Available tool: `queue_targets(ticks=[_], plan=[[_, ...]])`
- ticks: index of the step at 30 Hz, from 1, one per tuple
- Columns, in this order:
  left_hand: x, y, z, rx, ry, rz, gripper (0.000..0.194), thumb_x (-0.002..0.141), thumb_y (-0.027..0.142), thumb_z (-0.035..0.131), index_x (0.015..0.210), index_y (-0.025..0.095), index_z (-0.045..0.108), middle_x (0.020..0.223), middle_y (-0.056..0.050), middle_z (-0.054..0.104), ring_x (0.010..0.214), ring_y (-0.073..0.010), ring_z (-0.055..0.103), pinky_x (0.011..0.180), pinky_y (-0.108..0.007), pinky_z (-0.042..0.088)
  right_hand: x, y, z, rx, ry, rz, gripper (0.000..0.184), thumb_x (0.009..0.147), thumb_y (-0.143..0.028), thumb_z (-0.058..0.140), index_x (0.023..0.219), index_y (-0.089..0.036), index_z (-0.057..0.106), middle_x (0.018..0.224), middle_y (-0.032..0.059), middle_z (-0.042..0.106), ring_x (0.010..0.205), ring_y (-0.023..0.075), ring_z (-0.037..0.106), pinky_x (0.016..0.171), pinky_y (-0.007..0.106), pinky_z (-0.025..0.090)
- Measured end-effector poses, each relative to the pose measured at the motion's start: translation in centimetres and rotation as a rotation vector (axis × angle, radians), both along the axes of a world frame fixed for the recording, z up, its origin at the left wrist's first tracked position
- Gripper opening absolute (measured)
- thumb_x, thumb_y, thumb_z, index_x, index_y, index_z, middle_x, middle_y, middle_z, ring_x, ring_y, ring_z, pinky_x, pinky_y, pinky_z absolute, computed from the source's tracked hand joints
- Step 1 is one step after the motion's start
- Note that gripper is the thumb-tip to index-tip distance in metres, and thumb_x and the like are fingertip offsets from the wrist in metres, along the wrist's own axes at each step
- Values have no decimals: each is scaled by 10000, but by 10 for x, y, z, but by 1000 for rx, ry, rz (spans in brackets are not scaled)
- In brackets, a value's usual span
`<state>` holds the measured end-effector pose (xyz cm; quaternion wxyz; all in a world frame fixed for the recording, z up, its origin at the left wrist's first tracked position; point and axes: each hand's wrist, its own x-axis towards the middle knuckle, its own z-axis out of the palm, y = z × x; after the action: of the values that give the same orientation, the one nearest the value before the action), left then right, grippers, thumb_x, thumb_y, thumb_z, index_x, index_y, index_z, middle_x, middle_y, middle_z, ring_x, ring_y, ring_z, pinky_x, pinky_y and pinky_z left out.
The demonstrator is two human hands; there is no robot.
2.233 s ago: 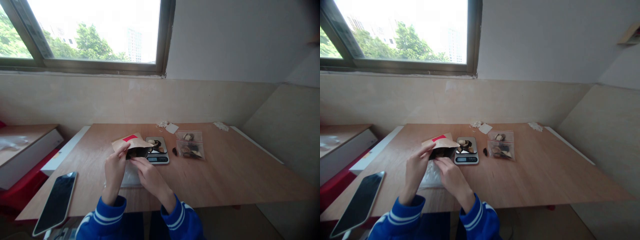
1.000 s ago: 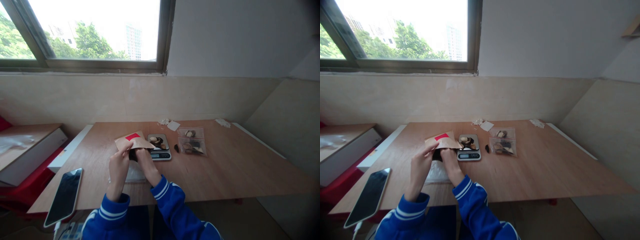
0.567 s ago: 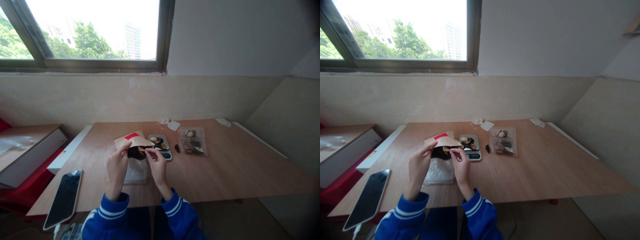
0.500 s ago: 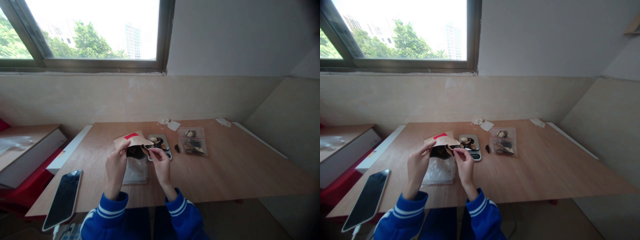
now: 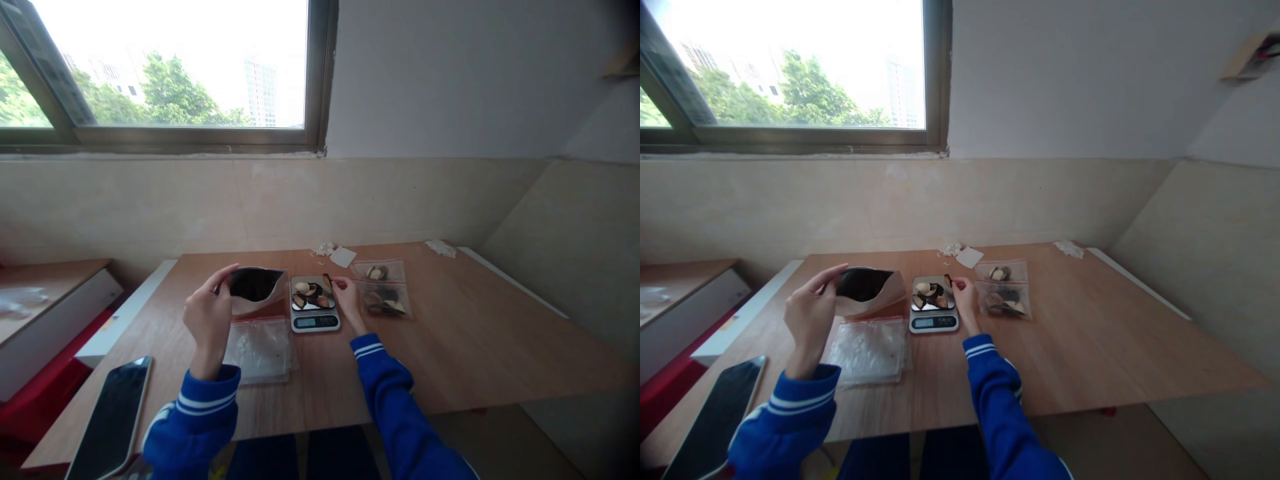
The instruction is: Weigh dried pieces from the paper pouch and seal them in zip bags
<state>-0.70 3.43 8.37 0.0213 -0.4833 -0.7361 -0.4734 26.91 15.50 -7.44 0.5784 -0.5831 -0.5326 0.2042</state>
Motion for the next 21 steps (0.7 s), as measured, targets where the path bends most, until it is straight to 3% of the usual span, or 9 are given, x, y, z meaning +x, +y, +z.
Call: queue_targets(ticks=[4,9,13,17,21], plan=[[-5,13,4,87,-86,-119,260,853,369,548,1054,325,708,958,-3,736,832,-211,656,729,-312,462,-6,15,-10,-12,-62,65,221,757,-354,566,756,-157,667,758,107,700,697,226,640,685,352,510],[-13,26,-7,252,-191,-183,350,898,451,466,1091,208,628,1097,-62,672,932,-199,626,875,-340,464,-2,6,-11,59,-149,50,260,797,-372,550,863,-163,689,893,109,676,824,228,609,787,365,477],[-23,40,-33,328,-289,-177,423,935,474,376,1182,150,491,1147,-115,581,990,-190,584,908,-352,451,10,-18,-10,130,-275,-3,266,861,-307,466,940,-161,674,886,90,640,844,219,572,794,360,458],[-33,52,-69,264,-349,-214,447,932,486,380,1224,148,380,1171,-135,527,1033,-203,563,927,-385,447,19,-43,-16,185,-418,-109,287,870,-174,397,954,-176,672,938,100,604,944,238,538,878,397,424],[-30,46,-98,294,-323,-247,454,913,460,441,1238,158,345,1275,-162,455,1147,-223,518,991,-408,420,20,-54,-29,164,-561,-108,302,860,-126,402,1026,-177,648,1050,115,565,1033,252,505,935,429,398]])
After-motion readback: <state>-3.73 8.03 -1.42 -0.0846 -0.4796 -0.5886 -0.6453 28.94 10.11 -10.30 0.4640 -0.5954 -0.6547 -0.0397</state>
